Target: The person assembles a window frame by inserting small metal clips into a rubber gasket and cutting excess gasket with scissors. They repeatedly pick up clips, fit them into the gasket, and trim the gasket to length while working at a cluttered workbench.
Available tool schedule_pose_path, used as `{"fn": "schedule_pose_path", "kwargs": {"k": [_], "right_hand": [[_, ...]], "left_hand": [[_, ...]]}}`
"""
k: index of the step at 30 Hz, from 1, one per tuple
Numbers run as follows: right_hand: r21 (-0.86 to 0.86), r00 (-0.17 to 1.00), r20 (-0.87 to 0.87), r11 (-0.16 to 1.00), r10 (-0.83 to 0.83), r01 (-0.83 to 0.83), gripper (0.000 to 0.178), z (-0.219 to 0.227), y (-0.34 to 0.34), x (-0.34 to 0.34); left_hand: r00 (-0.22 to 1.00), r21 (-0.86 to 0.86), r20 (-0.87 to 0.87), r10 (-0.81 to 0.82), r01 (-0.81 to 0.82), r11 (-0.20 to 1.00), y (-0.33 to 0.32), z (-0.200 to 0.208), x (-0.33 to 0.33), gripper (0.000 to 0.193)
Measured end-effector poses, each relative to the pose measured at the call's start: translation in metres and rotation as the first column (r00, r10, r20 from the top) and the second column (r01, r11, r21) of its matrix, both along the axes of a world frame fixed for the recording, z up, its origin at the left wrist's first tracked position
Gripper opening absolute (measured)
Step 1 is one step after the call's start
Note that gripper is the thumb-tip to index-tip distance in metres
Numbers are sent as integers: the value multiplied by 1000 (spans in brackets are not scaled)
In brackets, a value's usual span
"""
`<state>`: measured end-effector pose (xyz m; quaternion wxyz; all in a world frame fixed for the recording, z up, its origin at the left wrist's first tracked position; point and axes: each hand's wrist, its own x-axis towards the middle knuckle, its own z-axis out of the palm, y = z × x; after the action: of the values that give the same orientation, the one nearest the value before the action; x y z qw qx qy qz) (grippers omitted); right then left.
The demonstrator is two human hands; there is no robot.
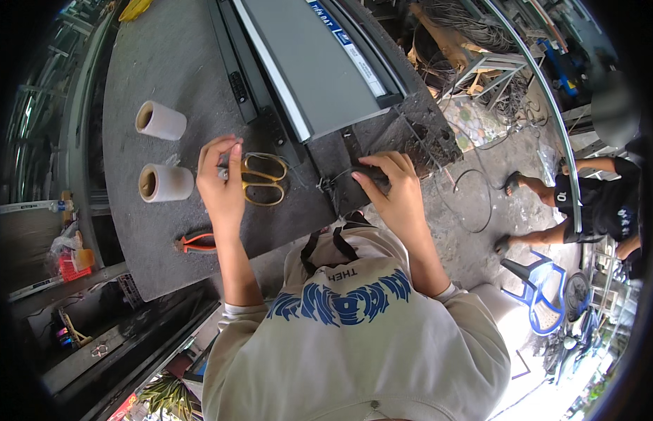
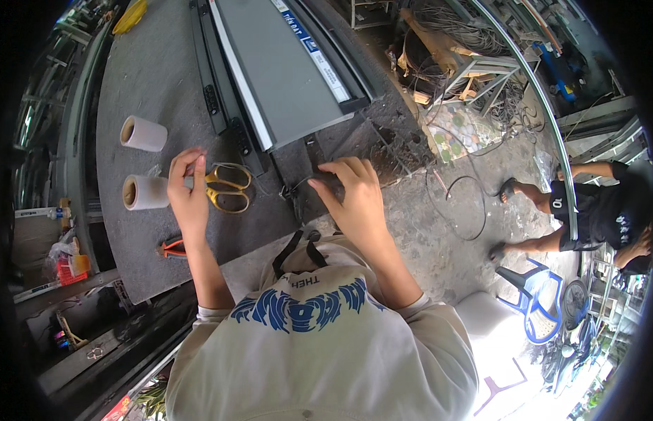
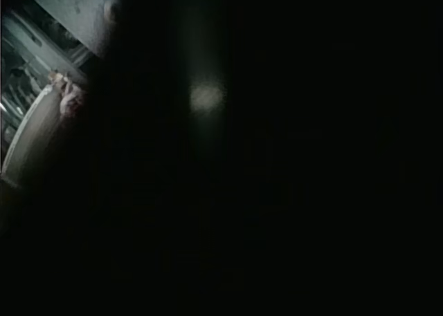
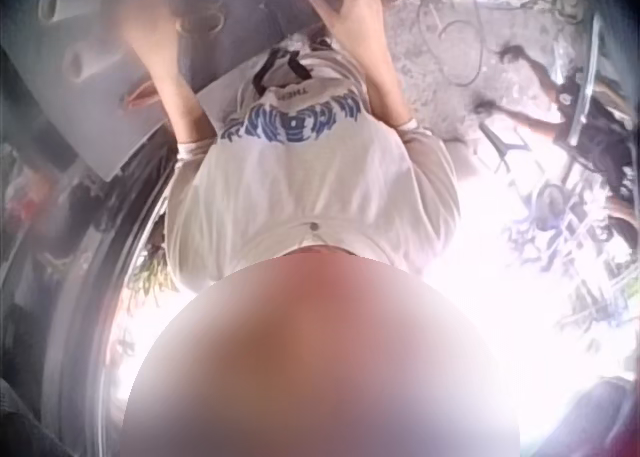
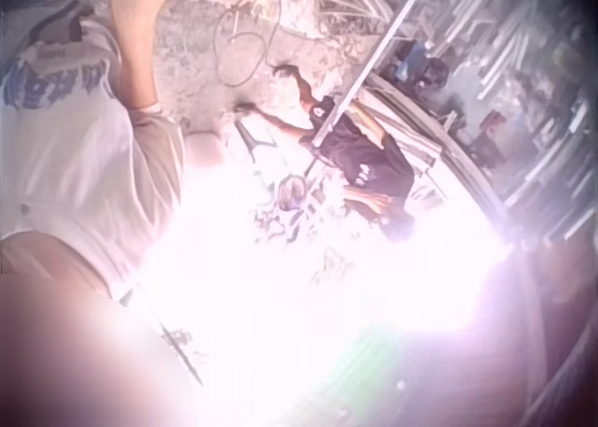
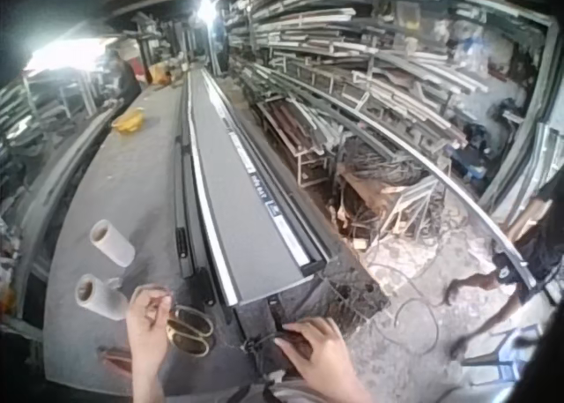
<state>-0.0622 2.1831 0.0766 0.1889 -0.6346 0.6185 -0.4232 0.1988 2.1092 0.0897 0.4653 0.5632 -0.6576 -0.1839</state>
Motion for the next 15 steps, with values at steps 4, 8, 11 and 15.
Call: {"fn": "schedule_pose_path", "kwargs": {"k": [4, 8, 11, 15], "right_hand": [[-100, 975, -210, 990, 75, -97, 38, 0, 7, 29], [29, 901, -432, 999, 40, -31, 41, -6, 14, 46], [46, 878, -479, 999, 18, 4, 23, -11, 16, 47], [-74, 840, -541, 997, -39, -2, 13, -6, 22, 46]], "left_hand": [[998, 12, 54, -25, 24, 1000, 14, 2, 7, 17], [995, -23, 99, -24, 26, 999, 33, -4, 9, 31], [990, -170, 85, -109, 122, 978, 51, -11, 4, 30], [951, -150, -3, -309, 305, 940, 85, -15, -11, 21]]}}
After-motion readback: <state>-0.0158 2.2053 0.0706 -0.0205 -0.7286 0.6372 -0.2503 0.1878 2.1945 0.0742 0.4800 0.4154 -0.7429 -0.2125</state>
